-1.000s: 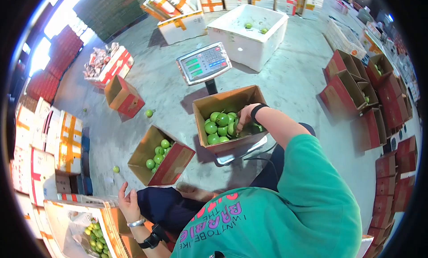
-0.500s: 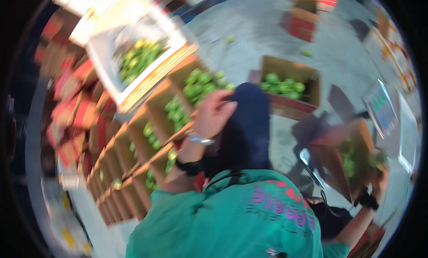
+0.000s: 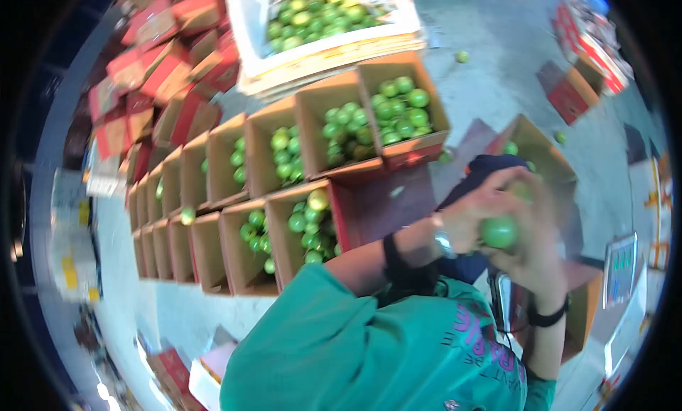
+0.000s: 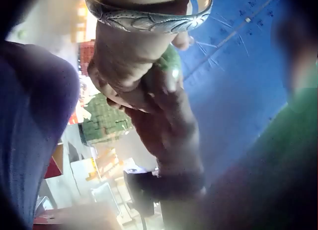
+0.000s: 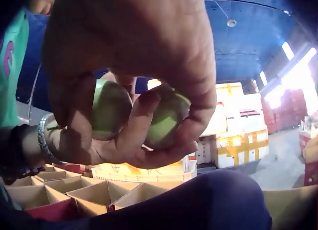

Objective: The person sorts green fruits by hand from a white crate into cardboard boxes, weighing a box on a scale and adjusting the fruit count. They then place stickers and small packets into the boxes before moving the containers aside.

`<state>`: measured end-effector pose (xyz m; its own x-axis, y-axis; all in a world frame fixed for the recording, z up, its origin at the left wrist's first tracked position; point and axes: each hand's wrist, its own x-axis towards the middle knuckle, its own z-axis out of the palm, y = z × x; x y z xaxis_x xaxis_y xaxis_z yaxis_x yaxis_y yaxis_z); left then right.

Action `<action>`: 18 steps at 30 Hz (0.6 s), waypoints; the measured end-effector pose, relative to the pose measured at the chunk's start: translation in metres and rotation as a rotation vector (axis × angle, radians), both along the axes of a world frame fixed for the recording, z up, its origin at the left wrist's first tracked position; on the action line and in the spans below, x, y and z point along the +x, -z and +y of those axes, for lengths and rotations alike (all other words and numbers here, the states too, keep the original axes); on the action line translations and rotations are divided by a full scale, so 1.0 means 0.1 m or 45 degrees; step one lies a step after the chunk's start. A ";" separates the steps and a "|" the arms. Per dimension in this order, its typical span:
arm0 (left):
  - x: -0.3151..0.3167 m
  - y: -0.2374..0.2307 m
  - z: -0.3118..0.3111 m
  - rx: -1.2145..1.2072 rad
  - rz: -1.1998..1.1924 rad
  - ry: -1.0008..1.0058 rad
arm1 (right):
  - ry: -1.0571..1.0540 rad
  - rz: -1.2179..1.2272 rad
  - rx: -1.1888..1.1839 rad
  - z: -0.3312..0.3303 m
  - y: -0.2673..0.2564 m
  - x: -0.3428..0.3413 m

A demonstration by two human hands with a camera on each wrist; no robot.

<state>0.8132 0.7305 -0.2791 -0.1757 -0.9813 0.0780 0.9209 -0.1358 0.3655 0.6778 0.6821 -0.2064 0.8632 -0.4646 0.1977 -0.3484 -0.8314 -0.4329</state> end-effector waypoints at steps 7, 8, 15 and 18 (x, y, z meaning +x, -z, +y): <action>0.65 0.13 0.15 0.033 0.024 0.107 | 0.207 -0.300 0.104 0.02 -0.29 -0.67; 0.80 0.31 0.11 0.059 0.162 0.152 | 0.500 -0.311 0.077 0.12 -0.36 -0.95; 0.97 0.15 -0.52 -0.036 -0.017 0.021 | 1.913 -0.590 -0.201 1.08 0.02 -2.82; 0.69 0.02 -0.80 -0.001 -0.080 0.068 | 2.100 -0.664 -0.114 1.33 0.12 -2.99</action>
<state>0.8821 0.6507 -0.2815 -0.2323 -0.9704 0.0662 0.8876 -0.1837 0.4225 0.3793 0.8149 -0.2183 -0.6286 -0.6941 0.3508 -0.6375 0.2015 -0.7436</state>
